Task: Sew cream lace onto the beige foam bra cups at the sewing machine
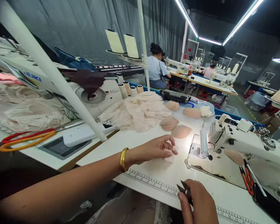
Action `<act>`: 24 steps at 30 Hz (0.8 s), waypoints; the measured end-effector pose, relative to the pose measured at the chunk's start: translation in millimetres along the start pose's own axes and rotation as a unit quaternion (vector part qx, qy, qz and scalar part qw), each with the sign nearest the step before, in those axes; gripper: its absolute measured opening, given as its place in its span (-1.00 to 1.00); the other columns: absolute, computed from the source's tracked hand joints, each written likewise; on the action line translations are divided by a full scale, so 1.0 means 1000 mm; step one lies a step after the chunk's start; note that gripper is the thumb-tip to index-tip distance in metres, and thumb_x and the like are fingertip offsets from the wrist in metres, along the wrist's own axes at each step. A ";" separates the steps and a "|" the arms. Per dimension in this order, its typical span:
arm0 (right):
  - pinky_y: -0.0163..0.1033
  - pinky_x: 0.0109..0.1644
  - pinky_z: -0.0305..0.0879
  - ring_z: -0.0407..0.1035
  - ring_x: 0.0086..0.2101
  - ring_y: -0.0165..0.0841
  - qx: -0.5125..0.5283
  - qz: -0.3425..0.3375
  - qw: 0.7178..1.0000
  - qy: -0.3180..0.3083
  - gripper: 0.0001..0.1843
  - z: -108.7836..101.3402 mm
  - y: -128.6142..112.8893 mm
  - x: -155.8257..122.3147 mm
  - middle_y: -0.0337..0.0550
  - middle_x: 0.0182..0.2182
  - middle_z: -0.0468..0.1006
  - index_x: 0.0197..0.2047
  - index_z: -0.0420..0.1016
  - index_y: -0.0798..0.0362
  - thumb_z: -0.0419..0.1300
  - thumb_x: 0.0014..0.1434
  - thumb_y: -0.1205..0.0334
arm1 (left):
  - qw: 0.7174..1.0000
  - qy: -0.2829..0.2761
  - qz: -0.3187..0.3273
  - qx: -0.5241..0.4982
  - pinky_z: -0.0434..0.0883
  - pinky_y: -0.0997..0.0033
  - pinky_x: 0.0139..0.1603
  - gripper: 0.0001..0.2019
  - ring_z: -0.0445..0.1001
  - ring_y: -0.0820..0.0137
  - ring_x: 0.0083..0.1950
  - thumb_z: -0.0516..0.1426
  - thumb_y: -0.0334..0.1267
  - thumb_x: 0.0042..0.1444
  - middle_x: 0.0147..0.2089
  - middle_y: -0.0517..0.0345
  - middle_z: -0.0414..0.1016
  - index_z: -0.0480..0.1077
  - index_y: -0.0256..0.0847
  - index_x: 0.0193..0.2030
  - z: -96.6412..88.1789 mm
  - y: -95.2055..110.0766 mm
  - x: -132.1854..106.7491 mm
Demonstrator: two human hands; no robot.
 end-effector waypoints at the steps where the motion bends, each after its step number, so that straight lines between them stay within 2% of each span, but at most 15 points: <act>1: -0.23 -0.27 0.47 0.57 -0.32 -0.23 -0.024 -0.028 0.999 0.012 -0.75 0.000 -0.003 0.009 -0.09 -0.24 0.65 0.04 0.49 -0.07 0.05 0.48 0.04 | 1.000 -0.017 -0.002 0.000 0.58 0.14 0.03 -0.69 0.55 0.26 0.03 0.19 -0.12 0.39 0.14 -0.04 0.51 0.43 -0.23 0.16 0.011 -0.005 -0.002; 3: -0.23 -0.26 0.41 0.53 -0.34 -0.26 -0.094 -0.084 0.991 0.040 -0.77 0.002 -0.010 0.025 -0.09 -0.30 0.62 -0.01 0.49 -0.03 0.02 0.51 0.14 | 0.999 -0.042 -0.006 -0.001 0.57 0.09 0.10 -0.68 0.53 0.23 0.10 0.18 -0.12 0.40 0.20 -0.04 0.47 0.43 -0.20 0.20 0.027 -0.011 -0.005; 6: -0.23 -0.29 0.29 0.46 -0.39 -0.28 -0.177 -0.134 0.973 0.056 -0.78 0.011 -0.015 0.038 -0.14 -0.39 0.56 -0.08 0.51 0.00 0.03 0.50 0.25 | 0.998 -0.068 -0.008 0.004 0.56 0.07 0.11 -0.67 0.53 0.22 0.11 0.18 -0.12 0.40 0.21 -0.05 0.47 0.42 -0.20 0.21 0.037 -0.010 -0.007; 13: -0.22 -0.31 0.16 0.35 -0.44 -0.30 -0.243 -0.150 0.955 0.077 -0.72 0.026 -0.026 0.045 -0.23 -0.49 0.44 -0.10 0.51 0.04 -0.04 0.52 0.32 | 0.996 -0.072 -0.009 0.051 0.56 0.09 0.11 -0.68 0.52 0.22 0.11 0.18 -0.12 0.40 0.21 -0.04 0.47 0.43 -0.18 0.20 0.047 -0.007 -0.009; 17: -0.22 -0.37 0.11 0.34 -0.48 -0.31 -0.227 -0.125 0.964 0.062 -0.63 0.028 -0.028 0.046 -0.24 -0.51 0.42 -0.25 0.48 0.00 -0.07 0.53 0.33 | 0.993 -0.056 -0.012 0.100 0.56 0.09 0.10 -0.68 0.53 0.23 0.10 0.18 -0.11 0.40 0.20 -0.04 0.47 0.43 -0.20 0.20 0.046 -0.005 -0.010; 19: -0.23 -0.35 0.14 0.40 -0.45 -0.32 -0.203 -0.100 0.972 0.057 -0.64 0.020 -0.014 0.039 -0.21 -0.47 0.50 -0.25 0.47 0.00 -0.07 0.54 0.28 | 0.991 -0.049 -0.015 0.123 0.55 0.13 0.09 -0.65 0.54 0.24 0.05 0.21 -0.10 0.36 0.15 -0.01 0.52 0.43 -0.17 0.20 0.029 0.003 -0.014; 22: -0.24 -0.28 0.25 0.52 -0.33 -0.28 -0.204 -0.052 0.974 0.082 -0.68 -0.007 0.029 0.019 -0.10 -0.29 0.64 -0.07 0.49 0.02 -0.06 0.56 0.14 | 0.980 0.023 -0.020 0.199 0.50 0.14 0.12 -0.57 0.54 0.23 -0.05 0.26 -0.10 0.24 0.06 0.03 0.60 0.43 -0.14 0.21 -0.024 0.023 -0.026; 23: -0.22 -0.30 0.25 0.52 -0.34 -0.25 -0.233 -0.029 0.968 0.088 -0.65 -0.017 0.048 0.011 -0.08 -0.29 0.64 -0.04 0.49 0.02 -0.07 0.56 0.07 | 0.945 0.137 -0.007 0.295 0.50 0.08 0.11 -0.59 0.55 0.21 -0.09 0.22 -0.07 0.24 0.04 0.02 0.60 0.45 -0.16 0.17 -0.052 0.035 -0.034; 24: -0.19 -0.35 0.23 0.49 -0.39 -0.22 -0.266 -0.015 0.959 0.093 -0.58 -0.027 0.066 0.004 -0.07 -0.33 0.63 -0.05 0.50 0.03 -0.09 0.55 -0.03 | 0.893 0.245 0.018 0.377 0.44 -0.04 0.20 -0.58 0.55 0.14 -0.01 0.17 -0.06 0.28 0.14 -0.03 0.56 0.43 -0.18 0.21 -0.075 0.049 -0.043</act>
Point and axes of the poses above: each hand's wrist, its own x-axis towards the middle knuckle, its own z-axis out of the palm, y = z × x, the point moved 6 cm from there along x, towards the middle knuckle
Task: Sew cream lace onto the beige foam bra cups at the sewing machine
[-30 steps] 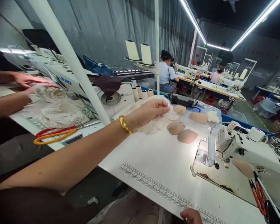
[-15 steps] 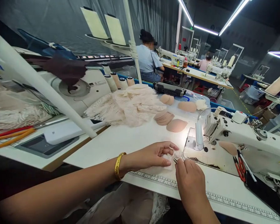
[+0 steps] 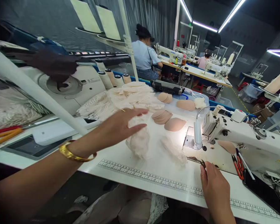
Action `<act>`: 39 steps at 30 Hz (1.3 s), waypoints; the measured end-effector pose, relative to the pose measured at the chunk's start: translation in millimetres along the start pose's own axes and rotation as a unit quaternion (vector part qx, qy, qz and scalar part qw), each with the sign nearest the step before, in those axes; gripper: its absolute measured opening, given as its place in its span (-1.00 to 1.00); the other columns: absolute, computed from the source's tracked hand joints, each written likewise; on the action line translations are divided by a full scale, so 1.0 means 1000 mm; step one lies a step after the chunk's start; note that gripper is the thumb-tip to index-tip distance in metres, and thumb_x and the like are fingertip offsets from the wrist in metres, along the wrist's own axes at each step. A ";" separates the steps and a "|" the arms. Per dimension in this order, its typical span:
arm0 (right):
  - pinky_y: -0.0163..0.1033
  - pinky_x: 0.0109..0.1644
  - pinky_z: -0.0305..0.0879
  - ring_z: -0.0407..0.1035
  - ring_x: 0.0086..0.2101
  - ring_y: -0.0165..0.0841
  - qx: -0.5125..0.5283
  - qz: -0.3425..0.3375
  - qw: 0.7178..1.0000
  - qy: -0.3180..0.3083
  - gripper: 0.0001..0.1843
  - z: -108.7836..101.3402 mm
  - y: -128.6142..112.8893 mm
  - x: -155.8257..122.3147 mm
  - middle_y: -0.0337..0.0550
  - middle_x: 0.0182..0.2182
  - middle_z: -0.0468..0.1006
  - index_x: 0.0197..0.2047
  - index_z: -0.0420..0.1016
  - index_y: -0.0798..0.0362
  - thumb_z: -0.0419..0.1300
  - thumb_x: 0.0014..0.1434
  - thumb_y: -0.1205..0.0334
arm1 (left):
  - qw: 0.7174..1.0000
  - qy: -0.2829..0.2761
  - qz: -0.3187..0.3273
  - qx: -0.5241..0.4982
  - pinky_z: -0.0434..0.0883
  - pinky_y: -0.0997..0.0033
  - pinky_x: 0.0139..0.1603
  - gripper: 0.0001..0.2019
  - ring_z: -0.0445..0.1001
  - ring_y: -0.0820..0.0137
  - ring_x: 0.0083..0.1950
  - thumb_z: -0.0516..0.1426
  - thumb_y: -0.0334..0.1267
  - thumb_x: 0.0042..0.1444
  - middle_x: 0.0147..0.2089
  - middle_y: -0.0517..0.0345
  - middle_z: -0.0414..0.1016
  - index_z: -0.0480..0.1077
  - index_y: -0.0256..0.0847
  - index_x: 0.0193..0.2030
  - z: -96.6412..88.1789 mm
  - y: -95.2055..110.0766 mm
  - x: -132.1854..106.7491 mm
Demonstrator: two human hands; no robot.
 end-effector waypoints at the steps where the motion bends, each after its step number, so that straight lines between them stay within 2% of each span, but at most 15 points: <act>1: -0.15 -0.35 0.25 0.48 -0.38 -0.17 -0.034 0.013 0.999 -0.015 -0.51 0.002 0.018 -0.006 -0.04 -0.34 0.62 -0.04 0.51 0.04 -0.13 0.54 -0.08 | 0.995 0.077 0.022 0.052 0.39 -0.12 0.27 -0.58 0.54 0.07 0.07 0.16 -0.05 0.28 0.19 -0.05 0.54 0.43 -0.18 0.20 -0.018 -0.001 0.001; 2: -0.10 -0.29 0.30 0.48 -0.33 -0.10 -0.051 0.007 0.998 -0.022 -0.44 0.003 0.031 -0.010 0.03 -0.31 0.62 -0.03 0.52 0.06 -0.15 0.53 -0.15 | 0.988 0.119 0.051 0.083 0.37 -0.13 0.30 -0.60 0.51 0.04 0.15 0.13 -0.04 0.31 0.21 -0.04 0.53 0.43 -0.17 0.19 -0.025 0.000 0.000; 4: 0.03 -0.15 0.37 0.47 -0.22 -0.01 -0.039 0.017 0.999 -0.021 -0.39 0.005 0.045 -0.014 0.12 -0.21 0.60 0.04 0.52 0.07 -0.12 0.49 -0.23 | 0.984 0.084 0.136 0.076 0.40 -0.03 0.30 -0.65 0.49 0.08 0.22 0.11 -0.06 0.37 0.18 0.00 0.56 0.43 -0.14 0.18 -0.008 0.011 -0.003; 6: 0.08 -0.05 0.41 0.46 -0.14 0.00 0.042 0.030 0.998 -0.033 -0.47 0.008 0.038 -0.012 0.12 -0.13 0.59 0.11 0.50 0.04 -0.04 0.48 -0.20 | 0.972 -0.033 0.227 0.042 0.43 0.09 0.26 -0.66 0.50 0.15 0.22 0.09 -0.13 0.41 0.21 0.00 0.55 0.39 -0.14 0.24 0.039 0.029 -0.007; 8: 0.05 -0.01 0.44 0.47 -0.10 -0.06 0.151 0.045 0.985 -0.072 -0.58 0.016 0.018 -0.007 0.05 -0.11 0.59 0.13 0.47 -0.03 0.03 0.48 -0.12 | 0.951 -0.097 0.292 0.025 0.34 0.05 0.35 -0.60 0.38 0.10 0.36 0.15 -0.20 0.37 0.34 -0.10 0.44 0.33 -0.19 0.31 0.085 0.049 -0.007; 10: 0.01 0.02 0.46 0.48 -0.05 -0.10 0.239 0.073 0.961 -0.119 -0.61 0.026 -0.005 -0.002 -0.01 -0.04 0.58 0.19 0.44 -0.09 0.09 0.46 -0.09 | 0.939 -0.154 0.308 0.012 0.35 0.07 0.28 -0.67 0.43 0.07 0.29 0.22 -0.23 0.30 0.25 -0.09 0.52 0.41 -0.20 0.18 0.121 0.065 0.000; 12: 0.00 0.07 0.47 0.47 0.06 -0.10 0.309 0.116 0.932 -0.153 -0.50 0.035 -0.022 0.002 -0.02 0.08 0.55 0.32 0.35 -0.13 0.16 0.41 -0.11 | 0.935 -0.203 0.289 0.008 0.41 0.22 0.01 -0.95 0.54 0.17 -0.03 0.18 -0.32 0.28 -0.12 0.01 0.61 0.47 -0.22 -0.19 0.142 0.078 0.010; 14: -0.01 0.11 0.46 0.41 0.17 -0.07 0.370 0.165 0.899 -0.165 -0.30 0.043 -0.030 0.007 0.00 0.19 0.50 0.43 0.23 -0.14 0.26 0.32 -0.14 | 0.939 -0.213 0.271 0.006 0.34 0.33 -0.23 -0.80 0.47 0.30 -0.26 0.09 -0.37 0.29 -0.34 0.11 0.50 0.34 -0.22 -0.40 0.141 0.091 0.016; 18: -0.05 0.08 0.46 0.47 0.08 -0.09 0.540 0.257 0.787 -0.151 -0.33 0.053 -0.034 0.021 -0.01 0.15 0.55 0.31 0.36 -0.09 0.33 0.24 -0.17 | 0.953 -0.205 0.148 -0.165 0.23 0.43 -0.39 -0.83 0.33 0.41 -0.37 0.01 -0.28 0.29 -0.37 0.22 0.38 0.25 -0.19 -0.36 0.108 0.097 0.015; 21: -0.19 -0.20 0.44 0.51 -0.24 -0.21 0.656 0.314 0.667 -0.163 -0.55 0.059 -0.039 0.028 -0.13 -0.20 0.64 -0.03 0.50 -0.05 0.29 0.26 -0.24 | 0.889 -0.256 -0.022 -0.379 0.22 0.47 -0.44 -0.78 0.27 0.47 -0.45 0.10 -0.10 0.20 -0.40 0.26 0.37 0.26 -0.18 -0.36 0.105 0.081 0.001; 24: -0.27 -0.30 0.32 0.39 -0.37 -0.30 0.692 0.330 0.619 -0.172 -0.57 0.061 -0.044 0.031 -0.25 -0.38 0.55 -0.22 0.47 -0.05 0.32 0.22 -0.26 | 0.802 -0.310 -0.136 -0.492 0.24 0.48 -0.41 -0.63 0.30 0.48 -0.43 0.27 0.06 0.04 -0.38 0.23 0.42 0.33 -0.21 -0.31 0.126 0.065 -0.016; 27: -0.28 -0.31 0.24 0.29 -0.41 -0.34 0.679 0.324 0.628 -0.202 -0.55 0.066 -0.048 0.028 -0.30 -0.42 0.46 -0.26 0.46 -0.04 0.31 0.21 -0.27 | 0.776 -0.291 -0.173 -0.533 0.25 0.48 -0.35 -0.51 0.34 0.46 -0.37 0.40 0.11 -0.11 -0.37 0.23 0.41 0.37 -0.24 -0.30 0.146 0.056 -0.025; 32: -0.31 -0.37 0.06 0.11 -0.45 -0.39 0.590 0.321 0.715 -0.193 -0.51 0.072 -0.036 0.022 -0.36 -0.50 0.27 -0.31 0.44 -0.01 0.28 0.21 -0.30 | 0.771 -0.172 -0.181 -0.586 0.22 0.50 -0.34 -0.47 0.29 0.47 -0.35 0.44 0.04 -0.17 -0.40 0.32 0.32 0.22 -0.18 -0.38 0.156 0.051 -0.029; 36: -0.28 -0.29 0.15 0.20 -0.40 -0.35 0.550 0.318 0.759 -0.142 -0.51 0.068 -0.029 0.026 -0.30 -0.46 0.38 -0.31 0.46 -0.01 0.23 0.25 -0.31 | 0.829 -0.185 -0.145 -0.508 0.09 0.52 -0.41 -0.47 0.16 0.50 -0.41 0.36 0.10 -0.02 -0.46 0.37 0.18 0.13 -0.16 -0.42 0.152 0.046 -0.031; 39: -0.25 -0.25 0.21 0.25 -0.40 -0.32 0.553 0.316 0.757 -0.145 -0.50 0.071 -0.032 0.028 -0.27 -0.45 0.45 -0.30 0.46 -0.02 0.20 0.28 -0.33 | 0.901 -0.210 -0.074 -0.372 0.22 0.47 -0.38 -0.59 0.30 0.42 -0.37 0.30 0.12 0.08 -0.38 0.29 0.34 0.31 -0.17 -0.26 0.137 0.034 -0.014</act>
Point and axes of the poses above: each hand's wrist, its own x-axis towards the middle knuckle, its own z-axis out of the palm, y = z × x, the point moved 6 cm from there along x, towards the middle knuckle
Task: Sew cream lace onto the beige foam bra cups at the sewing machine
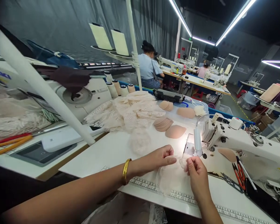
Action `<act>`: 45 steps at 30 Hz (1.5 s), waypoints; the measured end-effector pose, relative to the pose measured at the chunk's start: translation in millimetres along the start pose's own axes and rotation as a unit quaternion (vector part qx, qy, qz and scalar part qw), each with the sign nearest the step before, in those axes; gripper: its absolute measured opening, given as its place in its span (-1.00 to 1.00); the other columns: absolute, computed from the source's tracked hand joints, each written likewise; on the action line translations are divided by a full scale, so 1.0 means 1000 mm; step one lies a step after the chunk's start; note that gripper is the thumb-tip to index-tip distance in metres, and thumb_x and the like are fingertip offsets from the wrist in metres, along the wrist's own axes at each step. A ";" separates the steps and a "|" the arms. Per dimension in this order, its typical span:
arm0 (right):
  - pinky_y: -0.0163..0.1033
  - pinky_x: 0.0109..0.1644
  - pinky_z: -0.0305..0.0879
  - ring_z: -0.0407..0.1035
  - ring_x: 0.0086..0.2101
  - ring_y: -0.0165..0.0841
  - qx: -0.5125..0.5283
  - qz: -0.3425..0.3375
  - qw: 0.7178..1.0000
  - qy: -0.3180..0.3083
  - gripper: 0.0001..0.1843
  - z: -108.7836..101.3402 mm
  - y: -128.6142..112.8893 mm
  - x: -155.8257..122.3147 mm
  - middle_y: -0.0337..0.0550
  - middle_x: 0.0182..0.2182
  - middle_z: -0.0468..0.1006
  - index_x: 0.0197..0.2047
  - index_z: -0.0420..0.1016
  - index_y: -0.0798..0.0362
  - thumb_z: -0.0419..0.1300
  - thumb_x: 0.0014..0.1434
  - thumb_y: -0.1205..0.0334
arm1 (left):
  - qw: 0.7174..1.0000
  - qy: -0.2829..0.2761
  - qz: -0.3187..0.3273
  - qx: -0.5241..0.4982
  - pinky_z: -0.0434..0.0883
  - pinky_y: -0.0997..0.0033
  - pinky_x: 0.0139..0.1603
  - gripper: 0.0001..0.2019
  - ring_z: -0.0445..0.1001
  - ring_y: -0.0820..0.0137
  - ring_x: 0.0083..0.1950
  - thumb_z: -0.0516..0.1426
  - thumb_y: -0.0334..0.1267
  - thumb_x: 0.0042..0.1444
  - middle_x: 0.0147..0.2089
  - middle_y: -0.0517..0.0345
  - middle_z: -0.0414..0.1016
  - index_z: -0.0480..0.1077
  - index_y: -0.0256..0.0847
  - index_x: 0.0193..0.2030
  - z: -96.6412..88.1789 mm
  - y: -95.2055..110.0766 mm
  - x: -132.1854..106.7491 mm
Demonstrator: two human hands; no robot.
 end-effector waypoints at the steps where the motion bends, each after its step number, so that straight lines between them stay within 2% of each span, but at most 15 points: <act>1: -0.25 -0.26 0.22 0.25 -0.41 -0.32 0.004 0.005 1.000 -0.008 -0.49 0.002 0.002 0.001 -0.27 -0.47 0.46 -0.30 0.46 -0.03 0.19 0.28 -0.33 | 0.997 0.024 0.030 0.074 0.32 0.43 -0.32 -0.62 0.39 0.37 -0.30 0.26 0.09 0.13 -0.30 0.23 0.44 0.37 -0.17 -0.15 -0.016 0.006 0.006; 2: -0.25 -0.28 0.22 0.26 -0.42 -0.32 0.008 0.010 1.000 -0.013 -0.49 0.005 0.003 0.002 -0.27 -0.48 0.46 -0.30 0.46 -0.03 0.19 0.28 -0.34 | 0.985 0.068 0.065 0.146 0.41 0.37 -0.20 -0.64 0.47 0.31 -0.21 0.22 0.04 0.18 -0.19 0.14 0.52 0.40 -0.17 -0.04 -0.035 0.013 0.013; 4: -0.25 -0.31 0.21 0.26 -0.44 -0.32 0.012 0.015 1.000 -0.017 -0.47 0.007 0.007 0.004 -0.26 -0.48 0.46 -0.30 0.47 -0.03 0.19 0.26 -0.37 | 0.928 0.182 0.119 0.303 0.44 0.27 0.12 -0.73 0.52 0.21 0.07 0.15 -0.15 0.24 0.06 0.03 0.57 0.45 -0.16 0.03 -0.077 0.029 0.028; 7: -0.23 -0.32 0.22 0.26 -0.44 -0.31 0.013 0.010 1.000 -0.014 -0.48 0.007 0.009 0.005 -0.25 -0.48 0.47 -0.29 0.48 -0.03 0.20 0.27 -0.36 | 0.906 0.219 0.101 0.349 0.40 0.15 0.26 -0.78 0.49 0.14 0.18 0.12 -0.28 0.27 0.06 -0.02 0.59 0.50 -0.19 0.01 -0.122 0.033 0.052; 12: -0.22 -0.32 0.24 0.28 -0.44 -0.29 0.012 0.003 1.000 -0.019 -0.49 0.006 0.007 0.005 -0.23 -0.46 0.48 -0.31 0.48 -0.04 0.18 0.29 -0.34 | 0.911 0.208 0.082 0.347 0.54 0.06 0.11 -0.68 0.54 0.22 0.07 0.20 -0.11 0.38 0.12 -0.03 0.52 0.45 -0.26 0.14 -0.142 0.037 0.063; 18: -0.20 -0.30 0.29 0.31 -0.45 -0.30 0.021 0.014 1.000 -0.002 -0.49 0.001 0.004 0.008 -0.26 -0.46 0.46 -0.26 0.54 -0.04 0.23 0.25 -0.35 | 0.930 0.181 0.091 0.308 0.56 0.09 0.06 -0.65 0.53 0.21 0.07 0.20 -0.10 0.38 0.15 -0.02 0.49 0.43 -0.25 0.18 -0.117 0.056 0.045; 23: -0.19 -0.28 0.33 0.35 -0.44 -0.31 0.098 0.045 0.994 -0.007 -0.39 0.001 0.008 0.010 -0.16 -0.38 0.58 -0.12 0.59 0.01 0.18 0.26 -0.41 | 0.957 0.065 0.099 0.263 0.40 0.39 -0.27 -0.90 0.51 0.29 -0.19 0.21 -0.23 0.14 -0.25 0.21 0.54 0.49 -0.20 -0.25 -0.059 0.056 0.024; 26: -0.20 -0.30 0.34 0.39 -0.43 -0.31 0.130 0.047 0.990 -0.007 -0.32 0.003 0.007 0.008 -0.13 -0.38 0.60 -0.14 0.59 0.04 0.13 0.26 -0.46 | 0.959 0.013 0.122 0.255 0.28 0.39 -0.30 -0.91 0.46 0.32 -0.25 0.13 -0.25 0.08 -0.32 0.22 0.50 0.44 -0.19 -0.31 -0.026 0.055 0.017; 29: -0.22 -0.28 0.35 0.39 -0.43 -0.34 0.096 0.033 0.995 -0.013 -0.41 0.006 -0.001 0.006 -0.17 -0.41 0.60 -0.19 0.57 0.03 0.26 0.21 -0.39 | 0.948 0.013 0.138 0.286 0.26 0.36 -0.28 -0.92 0.45 0.31 -0.26 0.09 -0.30 0.06 -0.32 0.19 0.50 0.40 -0.20 -0.32 -0.013 0.057 0.020; 32: -0.23 -0.29 0.35 0.42 -0.41 -0.32 0.044 0.006 0.999 -0.024 -0.51 0.007 -0.018 0.002 -0.20 -0.44 0.58 -0.24 0.56 0.02 0.32 0.20 -0.29 | 0.931 -0.012 0.162 0.327 0.33 0.31 -0.16 -0.83 0.49 0.22 -0.15 0.11 -0.34 0.04 -0.21 0.10 0.55 0.43 -0.22 -0.21 -0.005 0.066 0.024; 35: -0.23 -0.31 0.34 0.47 -0.38 -0.29 -0.033 -0.028 0.996 -0.078 -0.60 0.008 -0.045 -0.007 -0.20 -0.43 0.58 -0.28 0.56 -0.01 0.27 0.27 -0.19 | 0.917 -0.138 0.215 0.306 0.36 0.18 0.16 -0.50 0.45 0.06 0.19 0.25 -0.23 0.02 0.18 -0.08 0.51 0.40 -0.23 0.14 0.011 0.079 0.021; 37: -0.23 -0.30 0.34 0.47 -0.36 -0.28 -0.107 -0.072 0.981 -0.143 -0.69 0.009 -0.067 -0.015 -0.22 -0.42 0.59 -0.29 0.58 -0.03 0.22 0.35 -0.06 | 0.903 -0.251 0.217 0.271 0.34 0.17 0.22 -0.34 0.40 0.04 0.28 0.34 -0.16 -0.02 0.30 -0.08 0.44 0.33 -0.17 0.26 0.022 0.083 0.018; 40: -0.23 -0.28 0.34 0.47 -0.38 -0.30 -0.214 -0.155 0.943 -0.205 -0.76 0.005 -0.095 -0.026 -0.24 -0.41 0.61 -0.24 0.62 -0.08 0.16 0.42 0.10 | 0.890 -0.341 0.172 0.248 0.39 0.30 0.00 -0.55 0.50 0.16 0.04 0.36 -0.17 -0.03 -0.02 0.14 0.58 0.43 -0.12 0.03 0.029 0.082 0.017; 42: -0.22 -0.28 0.35 0.49 -0.36 -0.27 -0.287 -0.224 0.917 -0.164 -0.77 -0.003 -0.109 -0.028 -0.20 -0.37 0.63 -0.19 0.62 -0.09 0.13 0.44 0.14 | 0.891 -0.337 0.170 0.251 0.33 0.41 -0.20 -0.75 0.44 0.29 -0.17 0.32 -0.18 0.00 -0.30 0.26 0.48 0.40 -0.14 -0.21 0.026 0.084 0.018; 45: -0.17 -0.25 0.36 0.51 -0.32 -0.22 -0.382 -0.341 0.859 -0.027 -0.74 -0.012 -0.118 -0.028 -0.10 -0.33 0.65 -0.12 0.62 -0.08 0.08 0.45 0.22 | 0.912 -0.233 0.215 0.262 0.16 0.45 -0.40 -0.80 0.25 0.42 -0.41 0.22 -0.21 0.09 -0.47 0.31 0.28 0.26 -0.16 -0.38 0.011 0.091 0.018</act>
Point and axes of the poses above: each hand's wrist, its own x-axis towards the middle knuckle, its own z-axis out of the palm, y = z × x, the point moved 6 cm from there along x, towards the middle knuckle
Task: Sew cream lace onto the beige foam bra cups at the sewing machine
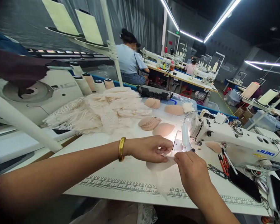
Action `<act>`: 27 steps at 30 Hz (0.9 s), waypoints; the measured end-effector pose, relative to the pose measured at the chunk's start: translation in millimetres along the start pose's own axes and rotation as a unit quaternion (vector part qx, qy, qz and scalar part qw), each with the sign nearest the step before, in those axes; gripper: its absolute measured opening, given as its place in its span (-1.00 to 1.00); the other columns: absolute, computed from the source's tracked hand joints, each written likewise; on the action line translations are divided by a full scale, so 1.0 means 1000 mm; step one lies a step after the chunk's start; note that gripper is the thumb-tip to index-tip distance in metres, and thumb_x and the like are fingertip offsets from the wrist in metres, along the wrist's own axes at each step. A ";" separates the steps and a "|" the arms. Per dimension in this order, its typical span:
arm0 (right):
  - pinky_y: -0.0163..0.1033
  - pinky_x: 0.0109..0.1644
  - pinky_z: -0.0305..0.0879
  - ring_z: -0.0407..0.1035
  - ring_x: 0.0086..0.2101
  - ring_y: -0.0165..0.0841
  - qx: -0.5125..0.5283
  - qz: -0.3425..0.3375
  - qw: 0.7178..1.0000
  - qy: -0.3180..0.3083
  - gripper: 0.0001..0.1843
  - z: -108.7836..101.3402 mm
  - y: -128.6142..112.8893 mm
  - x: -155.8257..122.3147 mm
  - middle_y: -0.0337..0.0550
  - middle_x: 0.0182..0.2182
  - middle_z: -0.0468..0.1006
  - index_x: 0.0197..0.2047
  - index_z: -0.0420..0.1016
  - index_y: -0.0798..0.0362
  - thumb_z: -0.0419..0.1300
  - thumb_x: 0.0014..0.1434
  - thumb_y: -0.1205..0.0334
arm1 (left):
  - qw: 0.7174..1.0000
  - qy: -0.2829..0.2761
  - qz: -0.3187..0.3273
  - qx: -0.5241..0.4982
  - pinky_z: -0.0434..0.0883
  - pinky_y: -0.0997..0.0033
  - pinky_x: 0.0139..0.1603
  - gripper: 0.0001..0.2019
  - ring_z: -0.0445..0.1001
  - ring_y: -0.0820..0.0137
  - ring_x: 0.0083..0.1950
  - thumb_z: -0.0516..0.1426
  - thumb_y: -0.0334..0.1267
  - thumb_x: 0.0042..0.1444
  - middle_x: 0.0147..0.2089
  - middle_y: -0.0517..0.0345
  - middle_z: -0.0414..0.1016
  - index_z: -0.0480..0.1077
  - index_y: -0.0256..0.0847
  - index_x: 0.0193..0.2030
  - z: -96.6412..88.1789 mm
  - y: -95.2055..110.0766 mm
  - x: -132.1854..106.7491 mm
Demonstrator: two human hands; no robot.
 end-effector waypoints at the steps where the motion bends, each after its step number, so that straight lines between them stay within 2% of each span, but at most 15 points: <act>1: -0.16 -0.23 0.37 0.52 -0.31 -0.21 -0.033 -0.024 0.998 0.040 -0.74 0.001 0.000 -0.001 -0.07 -0.30 0.67 -0.08 0.62 -0.08 0.07 0.45 0.27 | 0.998 0.051 0.006 0.037 0.11 0.43 -0.43 -0.81 0.19 0.44 -0.45 0.19 -0.27 0.10 -0.49 0.32 0.24 0.22 -0.16 -0.40 -0.006 0.000 -0.005; 3: -0.14 -0.18 0.39 0.54 -0.27 -0.21 -0.064 -0.070 0.991 0.093 -0.70 0.012 0.000 -0.005 -0.03 -0.19 0.70 0.03 0.60 -0.08 0.07 0.44 0.37 | 0.978 0.133 0.025 0.158 0.07 0.39 -0.42 -0.84 0.18 0.44 -0.48 0.12 -0.39 0.12 -0.51 0.30 0.25 0.20 -0.16 -0.41 -0.011 0.002 -0.016; 4: -0.13 -0.15 0.41 0.56 -0.22 -0.20 -0.067 -0.089 0.989 0.102 -0.66 0.020 0.002 -0.007 -0.02 -0.11 0.70 0.10 0.57 -0.09 0.06 0.43 0.40 | 0.961 0.151 0.038 0.228 0.08 0.37 -0.40 -0.84 0.21 0.42 -0.47 0.09 -0.45 0.14 -0.50 0.27 0.29 0.21 -0.17 -0.41 -0.008 0.003 -0.021; 6: -0.13 -0.12 0.42 0.57 -0.17 -0.19 -0.070 -0.110 0.987 0.091 -0.60 0.041 0.010 -0.010 -0.02 0.01 0.68 0.16 0.54 -0.12 0.04 0.44 0.43 | 0.928 0.137 0.059 0.340 0.13 0.34 -0.38 -0.82 0.28 0.38 -0.45 0.07 -0.50 0.20 -0.46 0.22 0.39 0.27 -0.17 -0.37 0.007 0.000 -0.028; 9: -0.18 -0.20 0.39 0.56 -0.26 -0.24 -0.074 -0.148 0.985 0.040 -0.61 0.067 0.031 -0.012 -0.07 -0.04 0.70 0.09 0.58 -0.12 0.02 0.44 0.44 | 0.903 0.079 0.097 0.411 0.23 0.30 -0.37 -0.84 0.41 0.31 -0.38 0.22 -0.42 0.22 -0.35 0.17 0.50 0.32 -0.16 -0.31 0.038 -0.013 -0.026; 11: -0.20 -0.21 0.39 0.55 -0.28 -0.27 -0.071 -0.185 0.980 -0.001 -0.64 0.077 0.047 -0.013 -0.10 -0.07 0.70 0.06 0.59 -0.10 0.04 0.44 0.43 | 0.891 0.064 0.139 0.428 0.29 0.28 -0.34 -0.83 0.45 0.28 -0.31 0.28 -0.42 0.18 -0.28 0.13 0.53 0.35 -0.17 -0.29 0.055 -0.019 -0.016; 13: -0.20 -0.16 0.41 0.55 -0.21 -0.26 -0.069 -0.200 0.976 -0.045 -0.64 0.081 0.063 -0.013 -0.11 -0.05 0.70 0.09 0.58 -0.12 0.06 0.43 0.42 | 0.883 0.069 0.156 0.437 0.27 0.27 -0.37 -0.82 0.41 0.30 -0.35 0.24 -0.49 0.17 -0.33 0.13 0.51 0.35 -0.18 -0.33 0.063 -0.026 -0.002; 17: -0.17 -0.13 0.41 0.51 -0.13 -0.22 -0.087 -0.159 0.980 -0.078 -0.58 0.072 0.087 -0.017 -0.09 0.08 0.65 0.16 0.55 -0.16 0.06 0.41 0.45 | 0.892 0.077 0.128 0.426 0.11 0.27 -0.45 -0.75 0.29 0.34 -0.44 0.21 -0.55 0.11 -0.44 0.12 0.42 0.30 -0.19 -0.47 0.068 -0.042 0.022; 22: -0.22 -0.22 0.35 0.42 -0.19 -0.24 -0.092 -0.131 0.981 -0.110 -0.55 0.062 0.089 -0.025 -0.11 -0.10 0.64 0.17 0.54 -0.12 0.04 0.38 0.47 | 0.901 0.108 0.126 0.400 0.23 0.27 -0.30 -0.79 0.32 0.31 -0.32 0.17 -0.50 0.18 -0.33 0.09 0.43 0.32 -0.20 -0.44 0.071 -0.050 0.019; 27: -0.23 -0.23 0.32 0.37 -0.22 -0.26 -0.056 -0.122 0.983 -0.123 -0.53 0.059 0.086 -0.025 -0.13 -0.17 0.61 0.18 0.54 -0.14 0.03 0.38 0.47 | 0.905 0.117 0.117 0.393 0.22 0.26 -0.29 -0.80 0.26 0.32 -0.35 0.13 -0.50 0.21 -0.36 0.13 0.39 0.32 -0.21 -0.42 0.073 -0.051 0.016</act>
Point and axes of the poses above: each hand's wrist, its own x-axis towards the middle knuckle, its own z-axis out of the palm, y = z × x, the point moved 6 cm from there along x, towards the middle knuckle
